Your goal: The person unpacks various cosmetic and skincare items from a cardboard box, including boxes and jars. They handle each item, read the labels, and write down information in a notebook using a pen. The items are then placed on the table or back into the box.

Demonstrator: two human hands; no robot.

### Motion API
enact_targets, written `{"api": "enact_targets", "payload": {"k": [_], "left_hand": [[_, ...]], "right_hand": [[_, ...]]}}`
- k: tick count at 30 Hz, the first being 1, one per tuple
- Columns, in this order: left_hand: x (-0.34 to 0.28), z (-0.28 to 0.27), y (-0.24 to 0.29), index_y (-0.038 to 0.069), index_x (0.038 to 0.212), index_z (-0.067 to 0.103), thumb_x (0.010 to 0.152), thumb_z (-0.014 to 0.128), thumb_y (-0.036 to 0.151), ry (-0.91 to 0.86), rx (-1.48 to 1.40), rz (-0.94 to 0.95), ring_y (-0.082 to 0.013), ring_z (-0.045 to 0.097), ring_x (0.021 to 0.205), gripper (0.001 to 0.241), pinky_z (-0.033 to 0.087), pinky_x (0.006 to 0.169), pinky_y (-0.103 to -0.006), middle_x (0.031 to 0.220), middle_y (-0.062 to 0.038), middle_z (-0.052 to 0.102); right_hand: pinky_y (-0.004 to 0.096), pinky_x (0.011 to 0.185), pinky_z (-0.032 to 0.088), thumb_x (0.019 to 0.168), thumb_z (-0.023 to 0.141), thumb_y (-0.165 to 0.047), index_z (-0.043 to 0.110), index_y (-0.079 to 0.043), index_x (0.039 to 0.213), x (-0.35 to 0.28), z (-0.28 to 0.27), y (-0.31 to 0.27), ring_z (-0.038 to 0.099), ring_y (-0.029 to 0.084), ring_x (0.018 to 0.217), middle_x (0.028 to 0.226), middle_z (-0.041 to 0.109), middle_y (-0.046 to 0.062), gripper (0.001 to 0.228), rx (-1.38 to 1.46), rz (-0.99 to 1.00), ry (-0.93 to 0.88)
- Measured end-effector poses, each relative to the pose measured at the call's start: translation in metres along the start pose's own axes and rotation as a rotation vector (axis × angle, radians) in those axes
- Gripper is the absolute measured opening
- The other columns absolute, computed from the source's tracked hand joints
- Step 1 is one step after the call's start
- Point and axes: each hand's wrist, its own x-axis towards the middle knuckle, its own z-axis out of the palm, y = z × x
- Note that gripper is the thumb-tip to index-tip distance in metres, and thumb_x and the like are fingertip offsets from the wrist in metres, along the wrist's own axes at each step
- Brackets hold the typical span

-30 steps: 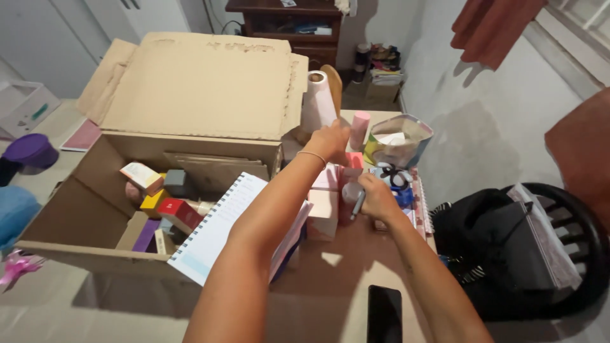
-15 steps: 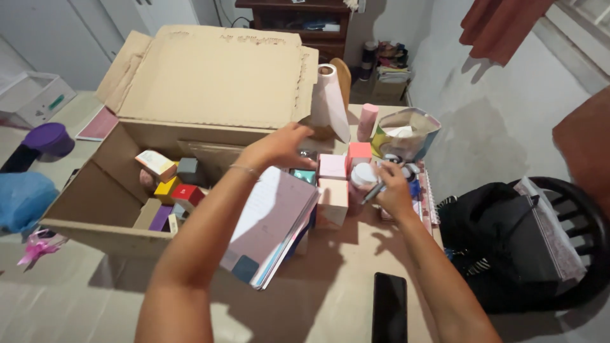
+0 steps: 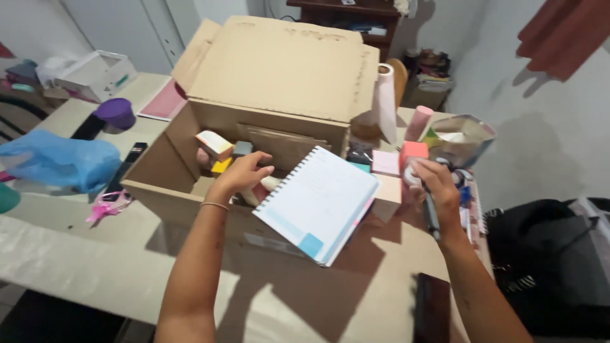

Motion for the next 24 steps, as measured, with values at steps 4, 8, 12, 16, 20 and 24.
{"api": "enact_targets", "payload": {"k": [4, 8, 12, 16, 20, 24], "left_hand": [[-0.007, -0.035, -0.027, 0.016, 0.135, 0.065, 0.091, 0.069, 0.029, 0.117, -0.012, 0.116, -0.0316, 0.069, 0.115, 0.046, 0.044, 0.111, -0.0481, 0.132, -0.015, 0.069], [0.000, -0.074, -0.063, 0.020, 0.129, 0.069, 0.088, 0.077, 0.026, 0.221, -0.128, 0.146, -0.0308, 0.069, 0.112, 0.042, 0.056, 0.096, -0.0427, 0.126, -0.012, 0.071], [0.000, -0.121, -0.086, 0.013, 0.120, 0.070, 0.087, 0.072, 0.028, 0.226, -0.192, 0.200, -0.0137, 0.074, 0.090, 0.036, 0.058, 0.079, -0.0291, 0.109, -0.001, 0.077], [-0.006, -0.166, -0.112, 0.014, 0.124, 0.068, 0.088, 0.070, 0.028, 0.148, -0.165, 0.177, -0.0178, 0.073, 0.097, 0.039, 0.057, 0.083, -0.0318, 0.120, -0.002, 0.073], [0.003, -0.190, -0.160, 0.009, 0.125, 0.066, 0.089, 0.071, 0.026, 0.091, -0.189, 0.268, -0.0160, 0.073, 0.099, 0.040, 0.056, 0.083, -0.0305, 0.119, -0.005, 0.073], [0.009, -0.214, -0.178, 0.007, 0.127, 0.064, 0.090, 0.071, 0.026, -0.021, -0.179, 0.250, -0.0208, 0.072, 0.109, 0.042, 0.054, 0.089, -0.0336, 0.124, -0.008, 0.071]], "right_hand": [[0.037, 0.098, 0.055, 0.096, 0.071, -0.024, 0.076, -0.012, 0.116, 0.017, 0.013, -0.063, 0.070, 0.029, 0.109, 0.123, 0.071, 0.007, 0.024, 0.032, 0.013, -0.104], [0.037, 0.096, 0.056, 0.085, 0.077, -0.025, 0.072, -0.013, 0.121, 0.015, 0.039, -0.088, 0.071, 0.031, 0.107, 0.118, 0.071, 0.010, 0.038, -0.027, 0.070, -0.274], [0.034, 0.046, 0.050, 0.092, 0.074, -0.031, 0.061, -0.011, 0.121, 0.030, 0.059, -0.135, 0.061, 0.022, 0.052, 0.077, 0.067, 0.007, 0.037, -0.553, 0.347, -0.557], [0.041, 0.058, 0.059, 0.096, 0.060, -0.058, 0.060, -0.018, 0.118, 0.045, 0.083, -0.168, 0.075, 0.027, 0.068, 0.079, 0.075, 0.005, 0.045, -0.916, 0.520, -0.797], [0.047, 0.083, 0.059, 0.091, 0.054, -0.066, 0.069, -0.034, 0.115, 0.046, 0.108, -0.186, 0.077, 0.033, 0.107, 0.110, 0.079, 0.009, 0.042, -1.004, 0.801, -0.976], [0.050, 0.085, 0.057, 0.091, 0.055, -0.064, 0.071, -0.032, 0.125, 0.048, 0.108, -0.199, 0.073, 0.035, 0.120, 0.126, 0.079, 0.008, 0.049, -1.007, 0.985, -0.983]]}}
